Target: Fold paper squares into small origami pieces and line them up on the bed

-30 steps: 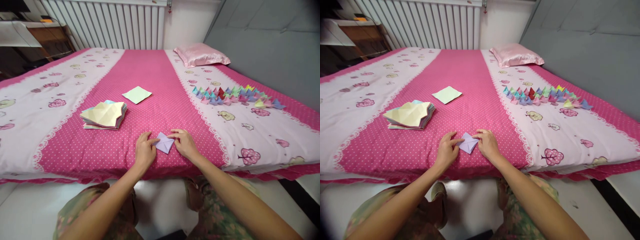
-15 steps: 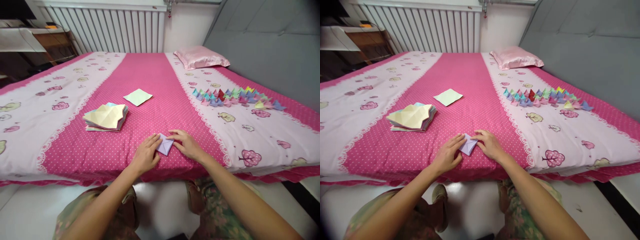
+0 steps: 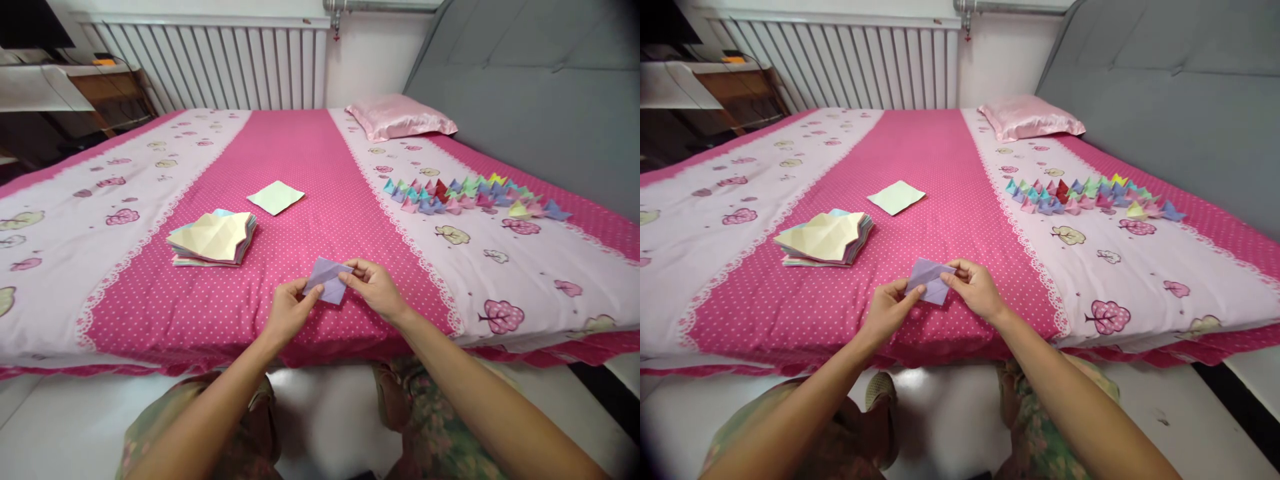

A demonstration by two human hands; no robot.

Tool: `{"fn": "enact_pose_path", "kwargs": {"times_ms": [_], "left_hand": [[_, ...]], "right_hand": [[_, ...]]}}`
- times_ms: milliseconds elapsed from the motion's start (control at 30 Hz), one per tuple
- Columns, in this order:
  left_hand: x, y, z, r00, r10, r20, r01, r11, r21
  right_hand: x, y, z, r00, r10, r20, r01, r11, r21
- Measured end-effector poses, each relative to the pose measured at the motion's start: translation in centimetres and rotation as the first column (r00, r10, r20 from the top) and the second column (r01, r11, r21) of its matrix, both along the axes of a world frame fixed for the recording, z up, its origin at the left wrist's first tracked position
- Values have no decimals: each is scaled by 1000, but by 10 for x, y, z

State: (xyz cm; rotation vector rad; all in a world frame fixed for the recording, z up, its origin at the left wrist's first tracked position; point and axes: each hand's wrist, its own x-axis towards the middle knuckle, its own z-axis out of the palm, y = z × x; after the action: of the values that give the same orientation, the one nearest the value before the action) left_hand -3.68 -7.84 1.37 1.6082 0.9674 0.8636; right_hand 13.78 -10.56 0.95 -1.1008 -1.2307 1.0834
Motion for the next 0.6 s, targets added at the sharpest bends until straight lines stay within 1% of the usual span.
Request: {"fn": "enact_pose_path", "kwargs": {"times_ms": [67,133,233,300,333,400,467,533,600], "left_hand": [[2,-1,3,993,22,118,-5,990,-141],[2,0,4,985,28,171,14,970,-243],[3,0,6,987,-29,158,85,928,-362],[3,-1,6,988,-38,151,98,904,-415],[3,-2,6,987,-12,161,81,899,-431],[4,-4,6,978,81,190,11,897,-441],[6,-6,6,960,166,226,-56,903,-425],[8,-7,5,948,205,243,-97,916,-390],[10,-9,6,952,197,233,-105,928,-358]], "right_hand": [[-2,-1,-1,996,8,-84,-14,998,-66],[-2,-1,-1,993,-1,-118,-12,994,-111],[-2,-1,0,991,-51,-123,31,988,-153],[-4,-1,1,987,-68,-143,44,986,-160],[-5,-1,1,986,-55,-160,29,987,-157],[-10,-2,1,984,8,-176,-34,989,-143],[-15,-3,0,986,67,-153,-86,989,-124],[-19,-3,-1,989,72,-126,-85,991,-100],[-21,-2,-2,991,40,-130,-52,995,-85]]}}
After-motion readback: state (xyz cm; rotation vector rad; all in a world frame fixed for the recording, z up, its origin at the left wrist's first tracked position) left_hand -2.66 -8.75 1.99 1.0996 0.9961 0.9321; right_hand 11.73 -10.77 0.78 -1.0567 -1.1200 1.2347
